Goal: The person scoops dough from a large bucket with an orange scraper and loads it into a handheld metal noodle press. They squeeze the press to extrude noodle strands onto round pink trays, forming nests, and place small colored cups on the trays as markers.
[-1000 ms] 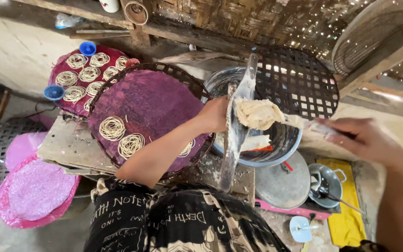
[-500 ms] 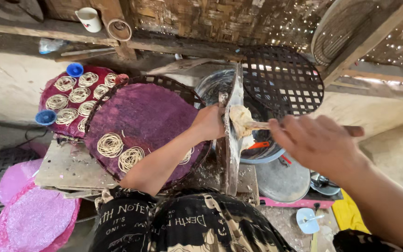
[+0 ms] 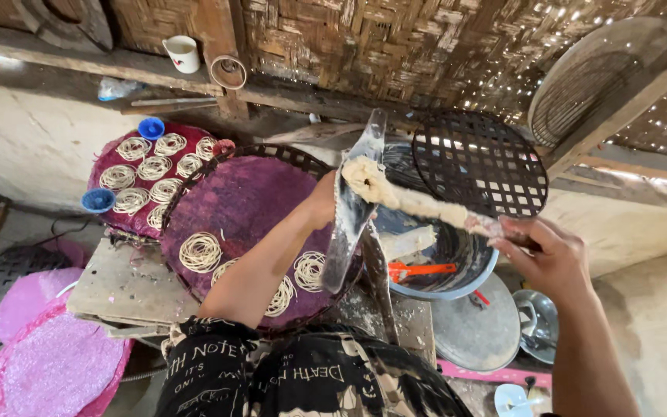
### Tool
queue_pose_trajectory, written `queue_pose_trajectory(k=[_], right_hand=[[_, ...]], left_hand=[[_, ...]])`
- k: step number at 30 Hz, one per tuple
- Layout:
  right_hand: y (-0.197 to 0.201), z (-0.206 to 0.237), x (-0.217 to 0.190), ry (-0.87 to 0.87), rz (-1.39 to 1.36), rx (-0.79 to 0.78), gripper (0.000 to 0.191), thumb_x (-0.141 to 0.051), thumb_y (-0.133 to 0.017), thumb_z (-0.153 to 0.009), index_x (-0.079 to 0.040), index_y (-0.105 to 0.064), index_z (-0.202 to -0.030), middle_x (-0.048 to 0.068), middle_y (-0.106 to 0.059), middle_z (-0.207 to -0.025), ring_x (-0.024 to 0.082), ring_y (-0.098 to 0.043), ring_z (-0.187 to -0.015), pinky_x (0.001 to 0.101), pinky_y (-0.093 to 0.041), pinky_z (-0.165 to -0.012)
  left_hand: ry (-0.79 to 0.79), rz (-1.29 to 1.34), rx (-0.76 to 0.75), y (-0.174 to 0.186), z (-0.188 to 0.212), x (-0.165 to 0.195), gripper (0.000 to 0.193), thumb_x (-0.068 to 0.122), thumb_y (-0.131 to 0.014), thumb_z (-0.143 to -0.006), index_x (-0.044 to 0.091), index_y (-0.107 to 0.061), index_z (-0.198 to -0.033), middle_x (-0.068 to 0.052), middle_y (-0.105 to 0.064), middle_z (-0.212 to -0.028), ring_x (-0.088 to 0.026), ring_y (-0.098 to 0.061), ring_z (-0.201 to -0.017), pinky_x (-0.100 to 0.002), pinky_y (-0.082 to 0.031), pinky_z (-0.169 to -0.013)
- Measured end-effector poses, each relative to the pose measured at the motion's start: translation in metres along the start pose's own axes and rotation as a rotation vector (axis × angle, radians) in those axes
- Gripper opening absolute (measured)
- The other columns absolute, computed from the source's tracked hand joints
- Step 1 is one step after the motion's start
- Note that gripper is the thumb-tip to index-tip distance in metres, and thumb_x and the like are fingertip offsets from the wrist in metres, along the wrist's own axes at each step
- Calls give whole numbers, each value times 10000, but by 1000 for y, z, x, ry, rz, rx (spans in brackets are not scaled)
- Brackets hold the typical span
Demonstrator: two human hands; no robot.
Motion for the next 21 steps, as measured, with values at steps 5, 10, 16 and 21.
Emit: queue_pose_trajectory(k=[5,10,16,21], right_hand=[[33,-16,-10,-65,9,-152,364,-222,-788,-844,-132,-756,-1195,75,-767,-1097,155,-736,-829,284,-616,-720],[91,-51,-33,-195,779,-569,275,-483,-671,-936,-377,-814,-1146,-34,-775,-744,140,-659,-571,294,-550,-559],[83,-93,-94,-71,1144,-916,369,-586,-459,-981,-454,-679,-1246,-157,-742,-807,100,-659,-507,282,-517,-494],[48,-89,-131,294,977,-520,317,-534,-565,-1013,-270,-729,-1077,-37,-699,-816,175,-637,-682,332,-486,-552]], left_hand=[[-111,-815,193,-8,-5,2,483,274,-818,-772,45,-701,-1181,-194,-746,-1080,-360,-711,-996,-419,-570,-819],[-220,-1018,172,-43,7,9,380,322,-806,-740,97,-772,-1045,-189,-737,-1050,-394,-703,-948,-454,-580,-830],[-333,-1006,129,-77,17,19,407,325,-821,-703,135,-782,-1061,-169,-714,-1092,-375,-704,-932,-456,-588,-822],[-339,-980,130,-68,12,17,397,339,-837,-709,130,-789,-1043,-184,-711,-1112,-384,-697,-978,-462,-574,-871]])
Point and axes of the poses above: each hand's wrist, its own z-axis away from the middle knuckle, its own y-axis out of the back of the hand, x = y × z, the point moved 1 cm from there along -z, towards the middle knuckle
